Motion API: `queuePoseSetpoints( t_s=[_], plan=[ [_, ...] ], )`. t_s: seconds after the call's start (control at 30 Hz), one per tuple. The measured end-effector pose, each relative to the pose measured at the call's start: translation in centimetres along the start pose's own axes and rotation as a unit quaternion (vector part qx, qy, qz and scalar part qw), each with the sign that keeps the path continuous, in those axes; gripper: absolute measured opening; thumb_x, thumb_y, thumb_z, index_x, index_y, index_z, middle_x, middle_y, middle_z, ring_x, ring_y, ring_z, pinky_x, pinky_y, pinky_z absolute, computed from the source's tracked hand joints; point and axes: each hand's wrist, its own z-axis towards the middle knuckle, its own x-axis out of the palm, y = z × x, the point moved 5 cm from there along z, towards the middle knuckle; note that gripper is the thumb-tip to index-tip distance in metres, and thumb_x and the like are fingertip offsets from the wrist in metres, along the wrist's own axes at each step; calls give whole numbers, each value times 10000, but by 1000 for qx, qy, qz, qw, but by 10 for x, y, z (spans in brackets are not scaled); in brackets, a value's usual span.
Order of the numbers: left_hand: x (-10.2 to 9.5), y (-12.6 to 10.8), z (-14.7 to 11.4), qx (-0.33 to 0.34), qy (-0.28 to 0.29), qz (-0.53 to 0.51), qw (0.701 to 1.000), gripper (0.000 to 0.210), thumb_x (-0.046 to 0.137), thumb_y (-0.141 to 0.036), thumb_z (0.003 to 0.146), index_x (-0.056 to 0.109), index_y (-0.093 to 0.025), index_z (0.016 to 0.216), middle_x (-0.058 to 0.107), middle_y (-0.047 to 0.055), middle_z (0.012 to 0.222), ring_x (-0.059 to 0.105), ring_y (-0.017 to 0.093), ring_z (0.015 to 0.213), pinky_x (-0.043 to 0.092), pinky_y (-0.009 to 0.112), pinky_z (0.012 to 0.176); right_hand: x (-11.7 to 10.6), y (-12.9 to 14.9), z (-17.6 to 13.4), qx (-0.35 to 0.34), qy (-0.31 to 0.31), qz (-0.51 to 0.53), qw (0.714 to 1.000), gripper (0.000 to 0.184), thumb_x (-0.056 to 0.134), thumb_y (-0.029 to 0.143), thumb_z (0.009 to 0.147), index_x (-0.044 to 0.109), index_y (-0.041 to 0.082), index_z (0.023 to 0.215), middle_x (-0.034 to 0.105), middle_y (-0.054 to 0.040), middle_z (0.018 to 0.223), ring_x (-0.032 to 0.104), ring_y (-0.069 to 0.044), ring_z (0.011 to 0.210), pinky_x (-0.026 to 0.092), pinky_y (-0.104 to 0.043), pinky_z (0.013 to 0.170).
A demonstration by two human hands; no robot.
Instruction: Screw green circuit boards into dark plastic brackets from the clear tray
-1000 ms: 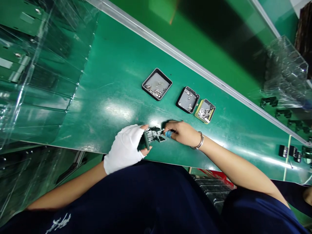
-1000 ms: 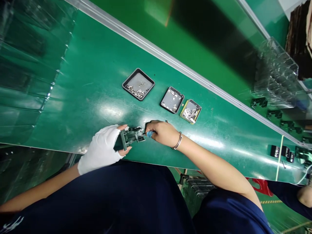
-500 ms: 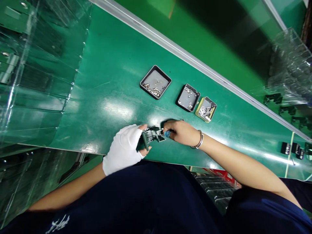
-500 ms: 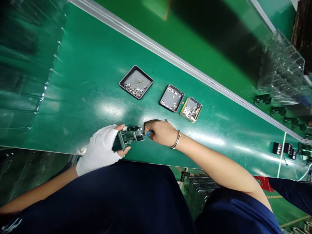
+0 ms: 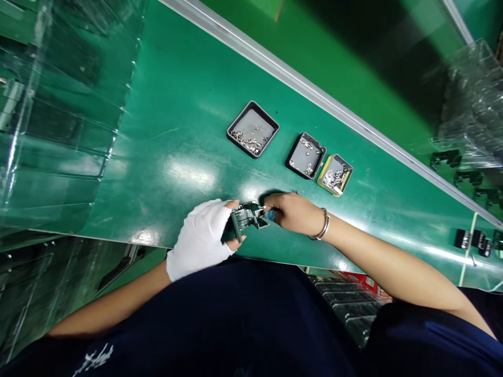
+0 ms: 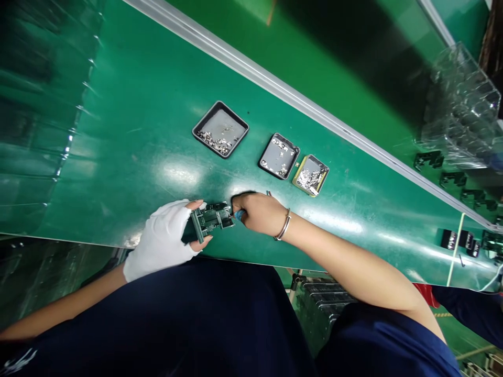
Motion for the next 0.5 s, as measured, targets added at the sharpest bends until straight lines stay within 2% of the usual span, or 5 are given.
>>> queuePoseSetpoints(
  t_s=[0.27,0.5],
  plan=[
    [1,2,-1,7,-6,-5,1000,557,654,-321,734,477,-101,1214,670,148,1049,631,322,999,505,432,870,-1,4,1,39,24,-36,998,283,517,10,705,666,188,866,662,-17,841,537,-139,732,310,-218,594],
    [3,3,-1,12,-11,2,1000,569,655,-332,734,474,-96,1219,663,153,1057,633,322,989,510,428,856,0,-4,0,42,17,3,999,336,487,-26,689,670,159,902,664,-15,855,530,-126,724,335,-210,635]
  ],
)
